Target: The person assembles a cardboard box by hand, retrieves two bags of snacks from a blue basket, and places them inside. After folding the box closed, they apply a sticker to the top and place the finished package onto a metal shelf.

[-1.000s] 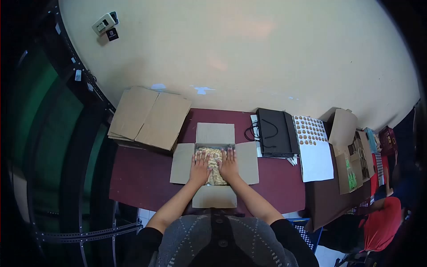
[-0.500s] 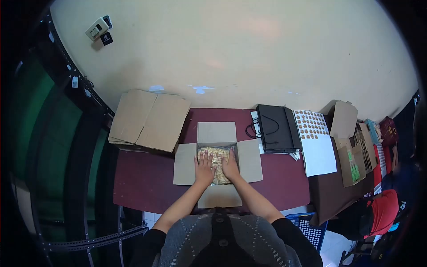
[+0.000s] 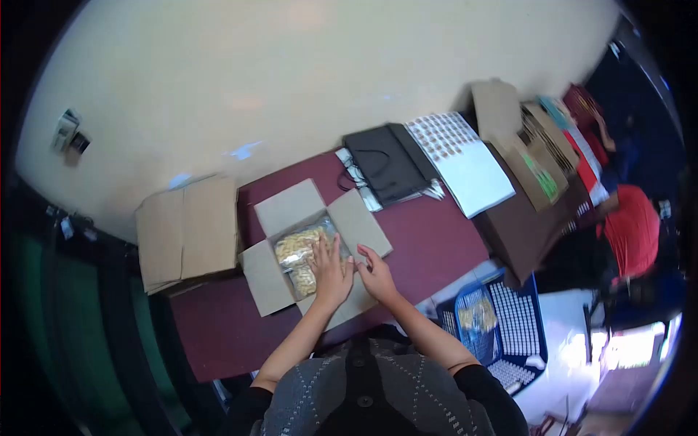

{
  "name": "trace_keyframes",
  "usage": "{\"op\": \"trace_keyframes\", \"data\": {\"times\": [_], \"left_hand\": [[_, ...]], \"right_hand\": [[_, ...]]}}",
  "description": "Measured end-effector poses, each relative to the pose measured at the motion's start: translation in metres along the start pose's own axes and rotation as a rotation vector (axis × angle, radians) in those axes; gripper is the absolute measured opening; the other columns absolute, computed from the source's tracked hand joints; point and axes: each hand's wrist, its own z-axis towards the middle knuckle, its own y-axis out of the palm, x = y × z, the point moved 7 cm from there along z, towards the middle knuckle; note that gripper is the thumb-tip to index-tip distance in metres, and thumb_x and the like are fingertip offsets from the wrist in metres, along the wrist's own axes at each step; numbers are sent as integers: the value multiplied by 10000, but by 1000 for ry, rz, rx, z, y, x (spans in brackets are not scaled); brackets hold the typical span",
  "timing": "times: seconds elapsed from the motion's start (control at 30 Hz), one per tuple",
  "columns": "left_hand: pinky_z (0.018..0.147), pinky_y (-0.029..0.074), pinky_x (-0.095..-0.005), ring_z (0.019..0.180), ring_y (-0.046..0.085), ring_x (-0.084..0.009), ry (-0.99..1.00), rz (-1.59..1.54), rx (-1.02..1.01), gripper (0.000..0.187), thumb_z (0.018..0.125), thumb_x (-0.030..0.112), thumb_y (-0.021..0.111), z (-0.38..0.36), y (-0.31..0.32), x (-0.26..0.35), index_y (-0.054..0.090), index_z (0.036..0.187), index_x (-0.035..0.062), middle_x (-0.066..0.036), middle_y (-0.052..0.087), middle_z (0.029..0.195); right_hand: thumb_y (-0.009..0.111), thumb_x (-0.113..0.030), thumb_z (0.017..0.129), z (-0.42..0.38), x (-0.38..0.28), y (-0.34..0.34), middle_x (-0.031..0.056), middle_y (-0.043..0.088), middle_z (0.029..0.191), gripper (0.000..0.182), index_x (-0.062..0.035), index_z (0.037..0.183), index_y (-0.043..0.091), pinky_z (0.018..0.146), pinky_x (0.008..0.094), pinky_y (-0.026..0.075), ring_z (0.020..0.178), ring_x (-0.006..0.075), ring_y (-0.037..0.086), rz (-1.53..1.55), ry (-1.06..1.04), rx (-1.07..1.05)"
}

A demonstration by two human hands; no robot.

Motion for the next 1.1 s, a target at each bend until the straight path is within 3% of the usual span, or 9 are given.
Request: {"op": "trace_keyframes", "data": {"times": [0.1,0.23,0.47,0.57,0.7,0.73,0.83,0.97,1.1], "left_hand": [[1037,64,-672,1355,120,-494,252,-97,-40,592,897,340,489,-7,26,71,326,1411,97,-264,186,1466],[1044,77,-661,1351,135,-492,577,-196,-250,588,876,303,512,-38,73,151,343,1402,104,-255,219,1452],[1074,136,-606,1355,151,-476,885,-233,-623,515,859,226,539,-123,147,241,420,1340,83,-247,221,1453],[1084,188,-566,1348,181,-468,981,-252,-736,459,847,200,552,-140,194,267,474,1278,61,-246,260,1434],[1089,238,-496,1320,276,-425,975,-261,-801,396,844,171,569,-145,270,309,518,1225,73,-218,345,1389],[1067,282,-463,1280,339,-409,849,-279,-904,374,841,175,562,-143,299,310,532,1194,55,-226,393,1347],[992,381,-396,1149,487,-362,512,-291,-1096,335,842,193,559,-127,397,290,557,1144,47,-227,520,1208],[941,424,-409,1097,538,-362,344,58,-1102,398,838,303,575,-114,483,255,563,1169,83,-207,574,1161],[944,424,-382,1087,559,-334,190,280,-1281,445,836,342,581,-123,544,193,560,1193,77,-197,601,1147]], "right_hand": [[554,-113,877,-38,22,-60,205,538,1248,407,-12,1264,482,984,377,396,1199,321,498,1,11,270],[538,-108,897,-112,59,-146,189,562,1197,362,-18,1245,495,978,376,407,1151,304,526,-86,211,552],[514,-213,934,-290,128,-258,162,617,1028,514,-58,1383,316,806,351,460,886,272,610,-110,571,1120],[509,-258,941,-348,168,-283,161,616,1005,526,-58,1387,314,803,351,455,870,265,603,-78,696,1272],[516,-284,940,-409,228,-313,156,611,962,542,-55,1388,315,806,349,451,844,248,591,28,744,1383],[519,-282,939,-418,238,-318,154,612,935,539,-52,1385,321,793,347,453,829,239,586,37,783,1400],[519,-334,935,-429,279,-319,116,656,939,555,-60,1378,327,804,293,438,876,187,600,97,978,1338],[544,-330,913,-439,386,-290,105,653,963,588,-52,1382,323,603,276,442,638,138,536,141,1049,1191],[556,-325,908,-412,426,-265,102,648,1008,594,-71,1391,320,670,266,457,721,161,579,290,1100,1022]]}}
